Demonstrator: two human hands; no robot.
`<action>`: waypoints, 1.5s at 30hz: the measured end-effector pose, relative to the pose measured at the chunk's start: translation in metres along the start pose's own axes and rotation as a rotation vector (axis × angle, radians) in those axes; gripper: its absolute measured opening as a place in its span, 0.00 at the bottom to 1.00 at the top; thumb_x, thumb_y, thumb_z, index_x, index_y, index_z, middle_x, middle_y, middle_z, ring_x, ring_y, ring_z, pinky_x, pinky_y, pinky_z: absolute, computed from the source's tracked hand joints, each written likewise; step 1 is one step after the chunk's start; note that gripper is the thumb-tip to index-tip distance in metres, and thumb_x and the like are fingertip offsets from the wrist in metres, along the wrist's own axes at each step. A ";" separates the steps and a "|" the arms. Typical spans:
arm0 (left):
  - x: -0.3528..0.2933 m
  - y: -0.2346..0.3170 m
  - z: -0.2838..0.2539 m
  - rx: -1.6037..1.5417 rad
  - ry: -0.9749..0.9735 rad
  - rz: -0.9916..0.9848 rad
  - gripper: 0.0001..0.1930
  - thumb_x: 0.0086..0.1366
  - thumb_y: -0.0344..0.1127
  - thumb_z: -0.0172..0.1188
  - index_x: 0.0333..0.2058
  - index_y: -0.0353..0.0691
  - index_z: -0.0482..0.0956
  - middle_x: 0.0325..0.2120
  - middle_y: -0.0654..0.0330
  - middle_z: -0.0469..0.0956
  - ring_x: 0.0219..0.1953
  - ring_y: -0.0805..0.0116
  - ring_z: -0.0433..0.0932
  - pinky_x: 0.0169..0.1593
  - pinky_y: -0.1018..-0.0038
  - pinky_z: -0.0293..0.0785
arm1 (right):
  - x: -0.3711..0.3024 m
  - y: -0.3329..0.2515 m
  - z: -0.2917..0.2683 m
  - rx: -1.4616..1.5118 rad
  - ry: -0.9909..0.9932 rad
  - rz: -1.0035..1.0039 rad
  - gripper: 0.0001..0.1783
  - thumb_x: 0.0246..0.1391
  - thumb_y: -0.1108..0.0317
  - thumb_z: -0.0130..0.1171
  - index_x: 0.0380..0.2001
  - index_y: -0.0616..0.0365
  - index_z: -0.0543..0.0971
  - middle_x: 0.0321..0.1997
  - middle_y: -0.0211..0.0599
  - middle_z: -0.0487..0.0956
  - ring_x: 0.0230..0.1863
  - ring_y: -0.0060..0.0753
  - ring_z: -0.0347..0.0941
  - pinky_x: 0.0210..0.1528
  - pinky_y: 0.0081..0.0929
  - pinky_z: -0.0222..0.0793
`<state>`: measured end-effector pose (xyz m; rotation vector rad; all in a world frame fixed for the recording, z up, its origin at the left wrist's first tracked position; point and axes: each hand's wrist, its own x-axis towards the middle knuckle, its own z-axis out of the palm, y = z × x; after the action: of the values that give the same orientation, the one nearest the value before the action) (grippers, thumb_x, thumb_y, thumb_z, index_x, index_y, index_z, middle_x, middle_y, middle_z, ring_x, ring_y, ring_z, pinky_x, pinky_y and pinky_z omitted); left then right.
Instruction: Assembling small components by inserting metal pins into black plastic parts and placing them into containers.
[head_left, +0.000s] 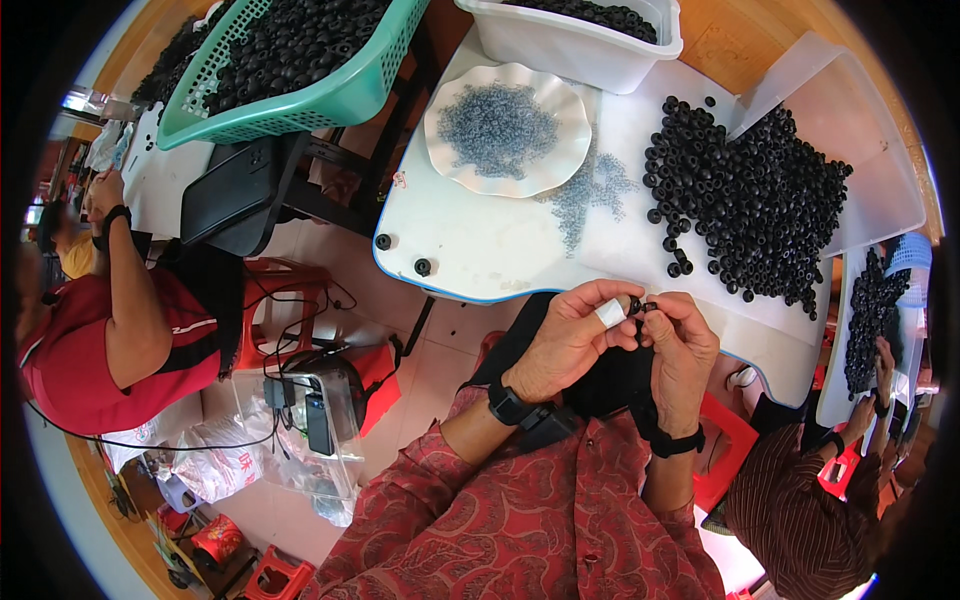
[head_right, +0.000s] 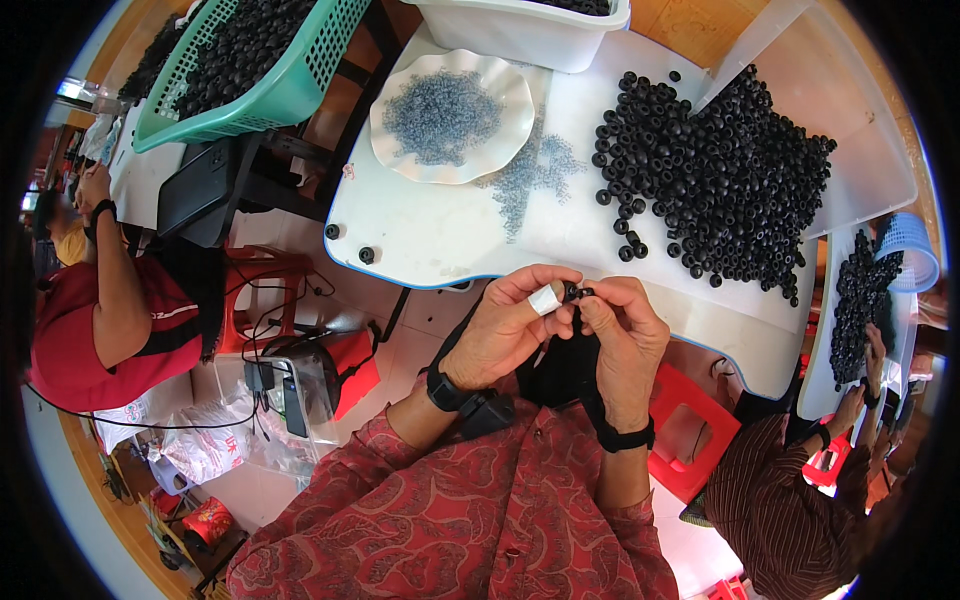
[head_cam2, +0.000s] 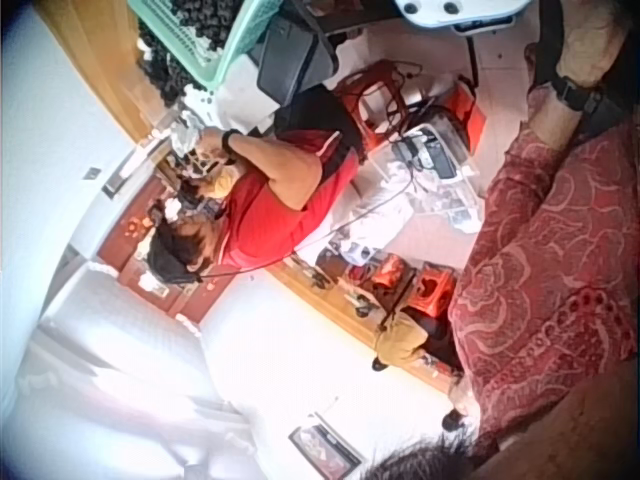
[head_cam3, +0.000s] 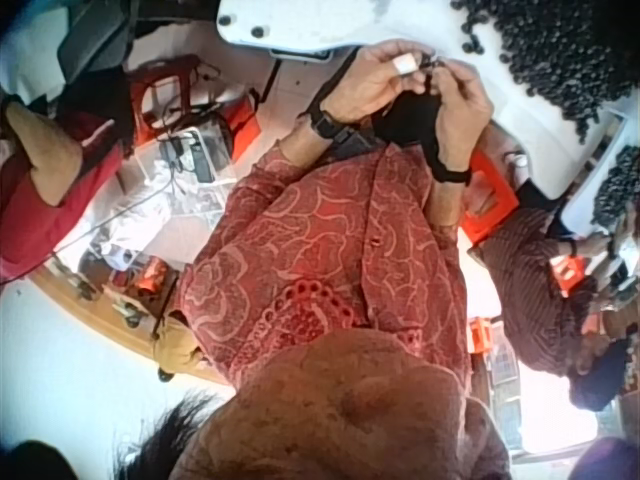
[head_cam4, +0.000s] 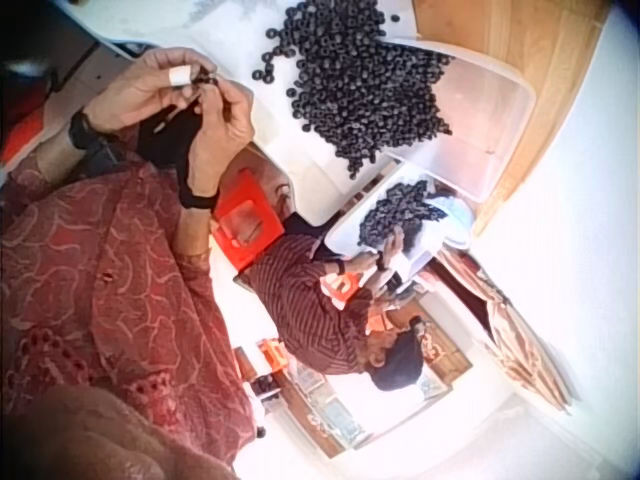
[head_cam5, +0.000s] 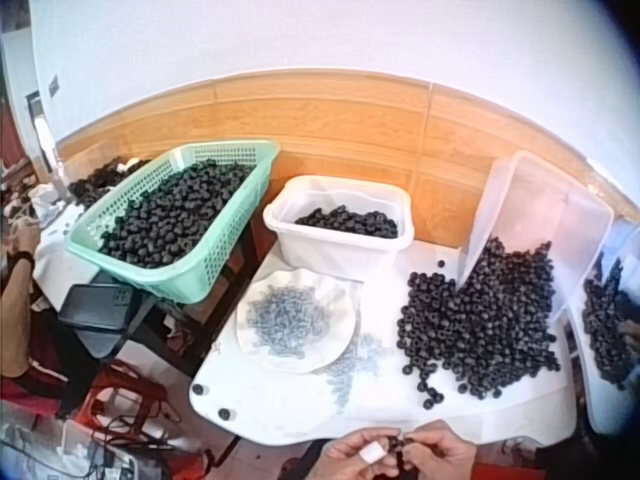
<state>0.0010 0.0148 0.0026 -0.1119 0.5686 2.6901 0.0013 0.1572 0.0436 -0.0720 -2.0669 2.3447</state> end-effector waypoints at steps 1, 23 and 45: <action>0.000 0.000 0.000 0.002 -0.003 0.003 0.15 0.68 0.31 0.54 0.50 0.31 0.73 0.36 0.59 0.77 0.34 0.75 0.78 0.39 0.78 0.79 | 0.000 0.001 0.000 -0.001 0.001 0.000 0.07 0.53 0.79 0.61 0.37 0.64 0.81 0.35 0.30 0.75 0.29 0.17 0.69 0.31 0.15 0.65; -0.002 -0.001 0.005 0.094 0.028 0.039 0.14 0.69 0.29 0.53 0.50 0.32 0.74 0.42 0.56 0.78 0.37 0.74 0.79 0.42 0.75 0.81 | 0.000 0.005 0.002 -0.134 0.048 -0.107 0.06 0.50 0.79 0.64 0.34 0.63 0.80 0.35 0.29 0.73 0.34 0.18 0.69 0.35 0.14 0.65; -0.007 0.006 0.015 0.291 0.000 0.112 0.16 0.63 0.20 0.56 0.50 0.28 0.73 0.42 0.50 0.78 0.39 0.64 0.82 0.46 0.69 0.82 | -0.001 0.000 -0.005 -0.167 0.032 -0.127 0.07 0.47 0.82 0.64 0.32 0.63 0.81 0.35 0.30 0.73 0.36 0.19 0.68 0.37 0.15 0.62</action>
<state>0.0050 0.0134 0.0197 -0.0005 0.9852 2.6781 0.0026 0.1624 0.0429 0.0192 -2.1786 2.0829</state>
